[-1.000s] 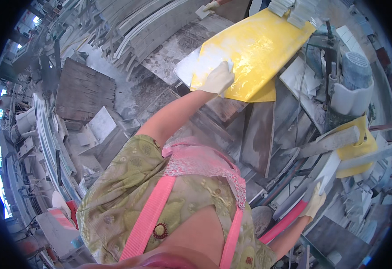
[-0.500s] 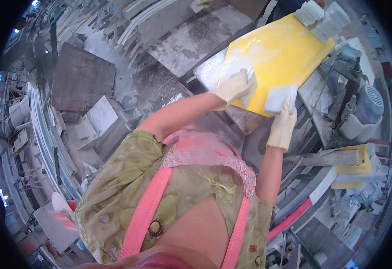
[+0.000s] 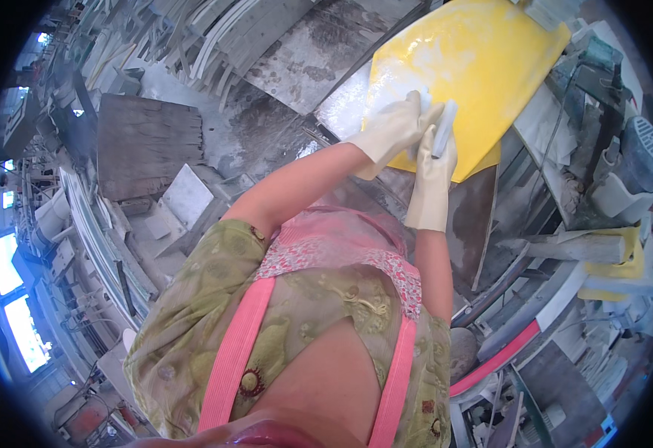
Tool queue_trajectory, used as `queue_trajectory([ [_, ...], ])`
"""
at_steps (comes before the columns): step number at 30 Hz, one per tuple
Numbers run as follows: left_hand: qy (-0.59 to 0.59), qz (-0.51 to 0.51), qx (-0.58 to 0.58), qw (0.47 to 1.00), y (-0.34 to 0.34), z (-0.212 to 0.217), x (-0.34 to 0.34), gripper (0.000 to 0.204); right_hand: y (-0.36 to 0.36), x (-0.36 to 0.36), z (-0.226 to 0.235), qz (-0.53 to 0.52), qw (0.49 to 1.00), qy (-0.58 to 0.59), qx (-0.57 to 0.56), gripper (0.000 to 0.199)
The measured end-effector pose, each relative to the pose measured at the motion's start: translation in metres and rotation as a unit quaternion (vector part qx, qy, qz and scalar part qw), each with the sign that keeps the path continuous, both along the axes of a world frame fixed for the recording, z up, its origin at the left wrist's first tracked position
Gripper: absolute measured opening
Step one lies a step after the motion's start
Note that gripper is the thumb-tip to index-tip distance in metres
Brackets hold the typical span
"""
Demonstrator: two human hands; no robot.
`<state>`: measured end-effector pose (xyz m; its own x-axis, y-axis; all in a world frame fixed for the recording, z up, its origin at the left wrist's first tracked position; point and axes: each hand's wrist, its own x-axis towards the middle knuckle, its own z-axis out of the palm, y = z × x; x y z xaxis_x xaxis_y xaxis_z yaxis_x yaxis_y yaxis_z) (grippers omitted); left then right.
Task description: The person repeatedly wipes a yellow surface and surrounding areas with a white cloth. They also handle small white rectangular items, moving them around the workspace.
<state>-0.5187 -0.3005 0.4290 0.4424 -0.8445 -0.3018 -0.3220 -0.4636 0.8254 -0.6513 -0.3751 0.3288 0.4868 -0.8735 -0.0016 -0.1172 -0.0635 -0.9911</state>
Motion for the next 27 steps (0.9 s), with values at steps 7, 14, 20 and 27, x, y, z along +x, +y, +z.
queue_trajectory([
  [7,-0.051,0.011,0.114,0.992,-0.013,0.026,-0.022,0.091,0.031,-0.037,0.036,0.168,0.971,0.124,-0.119,0.095],
  [14,-0.07,0.053,0.13,0.988,-0.018,0.029,-0.034,0.099,0.016,-0.054,0.036,0.054,0.914,0.182,-0.359,0.07],
  [20,-0.09,0.086,0.191,0.974,-0.021,0.026,-0.034,0.094,0.02,-0.052,0.015,0.008,0.91,0.152,-0.385,0.047],
  [27,-0.081,0.099,0.236,0.963,-0.026,0.023,-0.034,0.099,0.014,-0.049,0.023,0.008,0.919,0.136,-0.37,0.047],
])
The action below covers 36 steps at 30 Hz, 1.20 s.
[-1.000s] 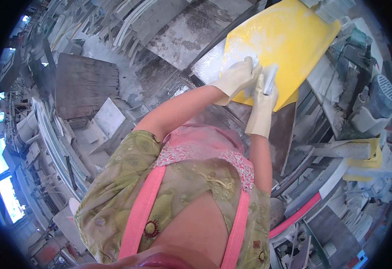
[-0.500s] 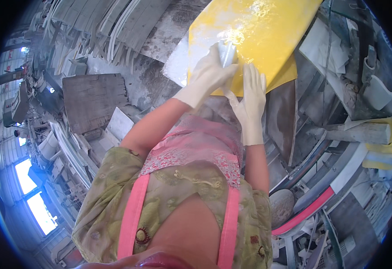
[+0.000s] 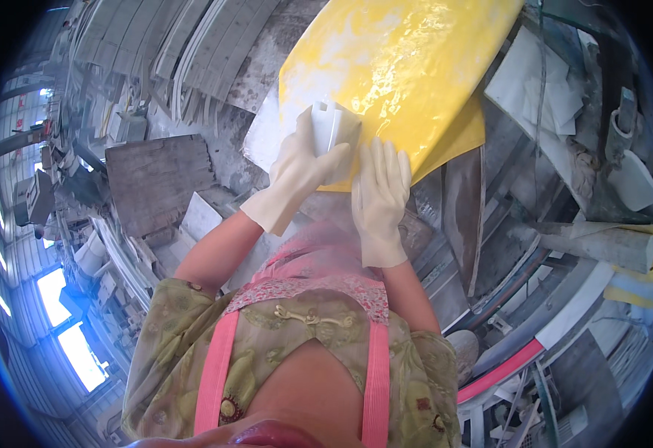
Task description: The person repeatedly wipes a yellow surface and surrounding areas with a white cloth. They also handle small white rectangular items, moving them around the workspace.
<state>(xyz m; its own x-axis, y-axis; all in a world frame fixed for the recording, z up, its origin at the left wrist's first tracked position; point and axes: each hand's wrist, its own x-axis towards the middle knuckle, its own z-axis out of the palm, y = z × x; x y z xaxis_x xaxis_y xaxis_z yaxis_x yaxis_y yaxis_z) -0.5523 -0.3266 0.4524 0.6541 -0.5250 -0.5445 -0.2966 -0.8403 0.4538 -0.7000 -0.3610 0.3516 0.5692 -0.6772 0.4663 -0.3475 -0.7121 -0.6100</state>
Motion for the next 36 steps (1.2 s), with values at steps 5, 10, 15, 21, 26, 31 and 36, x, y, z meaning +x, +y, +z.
queue_trajectory([
  [5,-0.035,-0.024,-0.029,0.999,0.006,-0.011,0.004,0.102,0.0,0.0,-0.003,0.016,1.0,-0.016,-0.01,0.047],
  [10,-0.022,-0.023,-0.086,0.996,0.001,-0.006,-0.003,0.092,0.004,-0.006,-0.019,-0.009,0.998,0.011,-0.066,0.052],
  [15,0.023,0.051,-0.145,0.988,0.054,0.017,0.027,0.066,0.009,-0.016,-0.005,0.039,0.988,0.117,-0.09,0.053],
  [21,-0.036,-0.089,-0.222,0.97,0.016,-0.012,0.003,0.059,-0.043,-0.127,0.019,-0.096,0.984,0.044,-0.141,0.032],
  [26,-0.088,-0.015,-0.266,0.96,0.004,-0.043,-0.01,0.061,-0.072,-0.326,0.009,-0.343,0.925,0.108,-0.121,0.04],
  [31,-0.085,-0.011,-0.261,0.962,0.005,-0.027,-0.015,0.055,-0.052,-0.464,-0.036,-0.5,0.792,0.329,-0.118,0.059],
  [36,-0.079,-0.002,-0.243,0.967,0.002,-0.026,-0.016,0.055,-0.034,-0.497,-0.064,-0.484,0.783,0.373,-0.115,0.057],
])
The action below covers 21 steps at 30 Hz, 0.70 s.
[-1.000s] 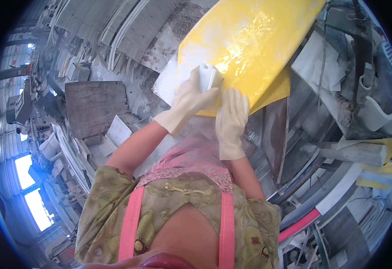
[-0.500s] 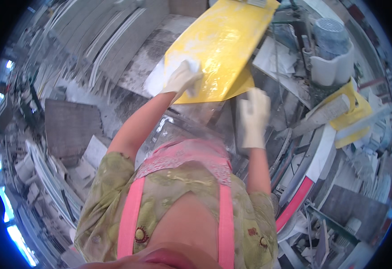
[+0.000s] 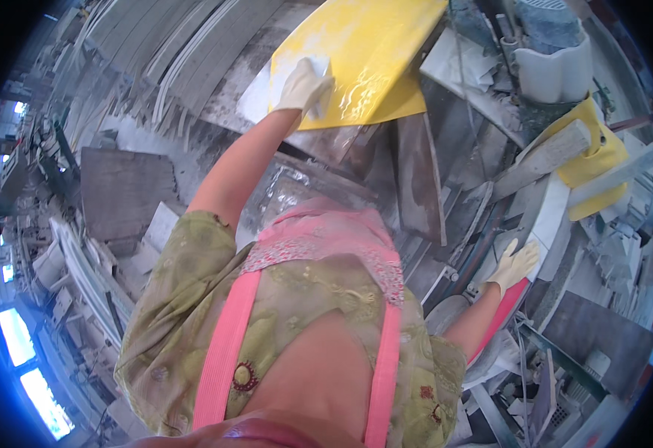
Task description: The person repeatedly wipes a yellow surface and surrounding areas with a white cloth. They also handle small white rectangular items, moving them around the workspace.
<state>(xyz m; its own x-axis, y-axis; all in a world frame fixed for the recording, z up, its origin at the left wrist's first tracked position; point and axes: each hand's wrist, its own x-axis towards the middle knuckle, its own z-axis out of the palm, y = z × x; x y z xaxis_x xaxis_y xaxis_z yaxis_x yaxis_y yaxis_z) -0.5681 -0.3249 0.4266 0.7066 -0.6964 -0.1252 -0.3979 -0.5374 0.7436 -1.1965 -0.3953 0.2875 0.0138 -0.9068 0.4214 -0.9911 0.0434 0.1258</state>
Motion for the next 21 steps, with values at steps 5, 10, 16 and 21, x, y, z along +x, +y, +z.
queue_trajectory([
  [5,-0.043,-0.003,0.014,0.999,0.001,-0.002,0.003,0.061,0.006,-0.028,0.034,0.073,0.969,-0.234,0.029,0.055],
  [10,-0.027,-0.009,0.029,0.999,0.003,0.006,0.001,0.068,-0.052,-0.049,0.035,-0.039,0.98,-0.191,0.05,0.067],
  [16,-0.065,-0.009,-0.001,0.998,0.006,0.008,-0.004,0.064,-0.078,-0.02,0.026,-0.068,0.994,-0.025,0.086,0.064],
  [21,-0.053,0.01,0.021,0.998,0.005,0.005,-0.005,0.064,-0.045,0.005,0.053,-0.017,0.998,-0.032,0.047,0.056],
])
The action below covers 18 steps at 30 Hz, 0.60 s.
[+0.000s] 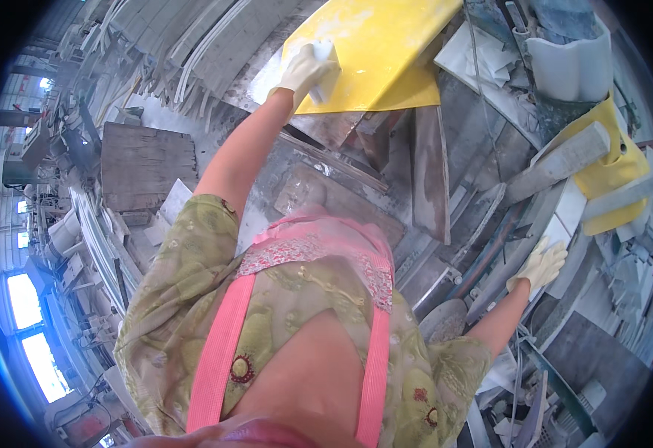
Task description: The person repeatedly wipes a yellow surface and surrounding areas with a white cloth. They also handle small white rectangular items, moving them around the workspace.
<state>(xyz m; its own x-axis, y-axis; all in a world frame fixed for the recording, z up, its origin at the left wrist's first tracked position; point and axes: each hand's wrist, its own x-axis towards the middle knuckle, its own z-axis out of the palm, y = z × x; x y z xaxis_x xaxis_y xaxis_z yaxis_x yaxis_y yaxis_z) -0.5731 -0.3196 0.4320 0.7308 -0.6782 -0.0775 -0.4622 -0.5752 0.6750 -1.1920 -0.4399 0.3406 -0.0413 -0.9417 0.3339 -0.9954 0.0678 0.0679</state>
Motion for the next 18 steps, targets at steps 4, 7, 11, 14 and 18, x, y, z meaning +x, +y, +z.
queue_trajectory([
  [4,0.01,-0.001,-0.039,0.999,-0.001,-0.005,0.002,0.065,0.016,0.0,0.002,0.002,1.0,-0.014,0.007,0.057],
  [7,0.002,0.004,-0.031,1.0,-0.003,-0.008,0.005,0.063,0.026,-0.008,-0.007,0.013,1.0,-0.017,-0.002,0.058],
  [11,0.011,0.009,-0.024,1.0,-0.005,-0.011,0.006,0.06,0.039,-0.023,-0.021,0.005,1.0,-0.006,0.008,0.061],
  [14,0.032,0.009,-0.003,0.999,-0.006,-0.01,0.004,0.06,0.04,-0.039,-0.035,-0.002,0.999,-0.01,0.032,0.066],
  [18,0.015,0.031,-0.006,0.999,-0.008,-0.004,0.002,0.057,0.02,-0.074,-0.058,-0.011,0.995,-0.031,0.091,0.071],
])
